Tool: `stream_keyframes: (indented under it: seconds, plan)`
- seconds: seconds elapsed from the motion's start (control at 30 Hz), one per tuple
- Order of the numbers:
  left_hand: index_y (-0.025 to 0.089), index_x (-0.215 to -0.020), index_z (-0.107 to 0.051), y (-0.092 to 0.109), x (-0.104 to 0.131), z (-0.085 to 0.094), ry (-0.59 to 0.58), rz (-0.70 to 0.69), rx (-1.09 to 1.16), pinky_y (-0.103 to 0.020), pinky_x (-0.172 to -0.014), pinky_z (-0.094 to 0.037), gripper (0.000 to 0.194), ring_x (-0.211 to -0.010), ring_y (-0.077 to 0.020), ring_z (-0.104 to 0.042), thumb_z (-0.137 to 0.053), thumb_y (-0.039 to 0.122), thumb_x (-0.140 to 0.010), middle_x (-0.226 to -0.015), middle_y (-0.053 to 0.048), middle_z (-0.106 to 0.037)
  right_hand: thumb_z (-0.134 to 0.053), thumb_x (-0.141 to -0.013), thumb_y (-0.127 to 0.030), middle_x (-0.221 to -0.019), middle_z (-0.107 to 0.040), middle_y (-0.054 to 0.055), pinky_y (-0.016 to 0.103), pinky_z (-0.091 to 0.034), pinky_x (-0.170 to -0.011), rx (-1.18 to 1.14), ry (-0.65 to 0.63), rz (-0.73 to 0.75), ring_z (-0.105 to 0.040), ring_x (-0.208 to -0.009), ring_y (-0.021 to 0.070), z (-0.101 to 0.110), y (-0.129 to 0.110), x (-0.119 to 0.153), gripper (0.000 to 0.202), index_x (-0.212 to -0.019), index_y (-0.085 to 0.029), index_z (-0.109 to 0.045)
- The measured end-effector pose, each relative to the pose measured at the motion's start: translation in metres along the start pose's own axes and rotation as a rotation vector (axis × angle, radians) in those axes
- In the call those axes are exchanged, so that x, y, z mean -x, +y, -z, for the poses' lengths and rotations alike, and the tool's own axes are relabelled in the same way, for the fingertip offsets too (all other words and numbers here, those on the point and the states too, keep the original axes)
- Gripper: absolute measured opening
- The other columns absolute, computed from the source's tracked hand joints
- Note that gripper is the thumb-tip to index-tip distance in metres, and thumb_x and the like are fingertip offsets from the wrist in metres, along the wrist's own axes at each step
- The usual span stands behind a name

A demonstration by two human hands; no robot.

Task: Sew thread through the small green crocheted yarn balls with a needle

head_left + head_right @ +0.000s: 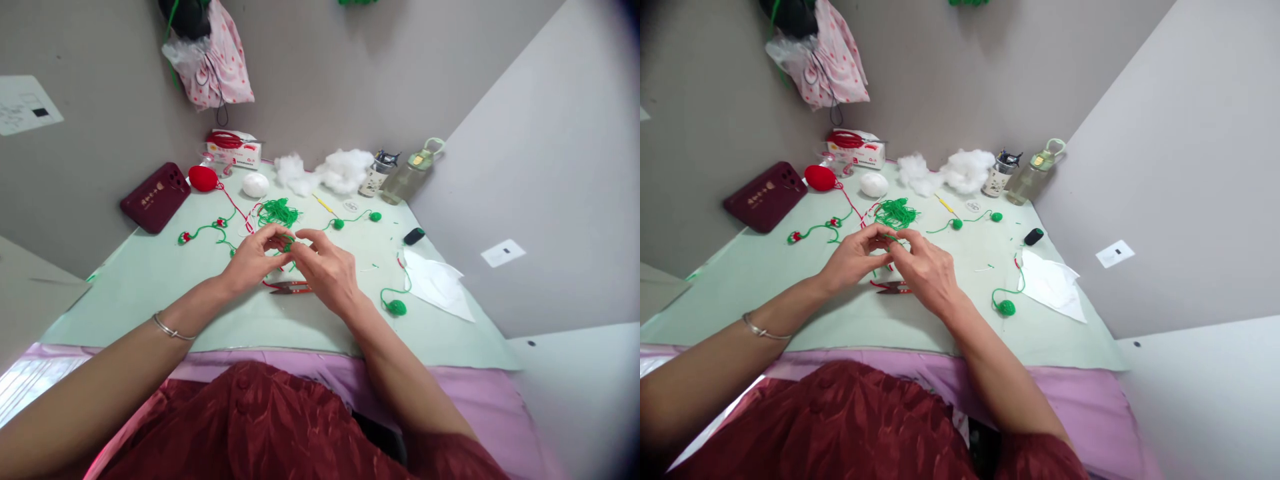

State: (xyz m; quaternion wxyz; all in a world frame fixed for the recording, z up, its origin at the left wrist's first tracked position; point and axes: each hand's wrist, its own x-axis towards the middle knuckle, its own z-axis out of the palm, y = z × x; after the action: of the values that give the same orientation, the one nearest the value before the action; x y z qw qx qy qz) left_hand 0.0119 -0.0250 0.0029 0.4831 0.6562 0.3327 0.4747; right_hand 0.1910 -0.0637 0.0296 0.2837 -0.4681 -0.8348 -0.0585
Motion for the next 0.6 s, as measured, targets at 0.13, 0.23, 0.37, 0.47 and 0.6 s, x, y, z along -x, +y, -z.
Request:
stream_keyframes:
  seconds: [0.13, 0.23, 0.37, 0.47, 0.6]
  plan:
    - [0.021, -0.102, -0.064, -0.003, -0.001, 0.001, 0.007, -0.037, -0.045, -0.036, -0.093, -0.052, 0.030, -0.098, -0.0197, -0.064, -0.077, 0.029, -0.077, -0.109, -0.005, -0.064, -0.052, -0.099, -0.025, -0.110, -0.074, 0.007, 0.025, -0.045, -0.063, -0.297, 0.136, -0.037, -0.066, -0.077, 0.0119, 0.005, -0.007, 0.000, 0.015, -0.093, -0.022, -0.066]
    - [0.020, -0.100, -0.063, -0.004, -0.003, 0.003, 0.068, -0.030, -0.072, -0.037, -0.093, -0.052, 0.031, -0.095, -0.0199, -0.064, -0.078, 0.030, -0.075, -0.101, -0.004, -0.065, -0.051, -0.100, -0.031, -0.093, -0.074, 0.005, 0.024, -0.047, -0.059, -0.737, 0.075, -0.128, -0.066, -0.065, 0.0103, 0.013, -0.016, 0.001, 0.013, -0.095, -0.021, -0.058]
    - [0.021, -0.099, -0.061, -0.005, -0.004, 0.006, 0.152, -0.013, -0.057, -0.038, -0.092, -0.053, 0.034, -0.096, -0.0206, -0.063, -0.079, 0.034, -0.074, -0.099, -0.004, -0.065, -0.053, -0.101, -0.036, -0.057, -0.060, -0.006, 0.021, -0.036, -0.046, -1.229, -0.172, -0.264, -0.051, -0.043, 0.0076, 0.029, -0.016, 0.001, 0.017, -0.092, -0.022, -0.052]
    - [0.021, -0.097, -0.061, -0.004, -0.004, 0.006, 0.159, -0.057, -0.080, -0.036, -0.091, -0.054, 0.030, -0.096, -0.0193, -0.063, -0.079, 0.031, -0.074, -0.104, -0.004, -0.062, -0.061, -0.097, -0.037, -0.049, -0.041, -0.011, 0.021, -0.025, -0.044, -1.383, -0.258, -0.250, -0.030, -0.038, 0.0046, 0.036, -0.007, 0.000, 0.018, -0.090, -0.021, -0.056]
    - [0.022, -0.100, -0.066, 0.000, -0.002, 0.005, 0.140, -0.064, -0.084, -0.034, -0.089, -0.054, 0.028, -0.094, -0.0179, -0.063, -0.078, 0.031, -0.076, -0.106, -0.003, -0.062, -0.059, -0.097, -0.035, -0.054, -0.036, -0.010, 0.023, -0.025, -0.048, -1.336, -0.114, -0.281, -0.030, -0.045, 0.0066, 0.032, 0.003, -0.004, 0.013, -0.098, -0.022, -0.059]
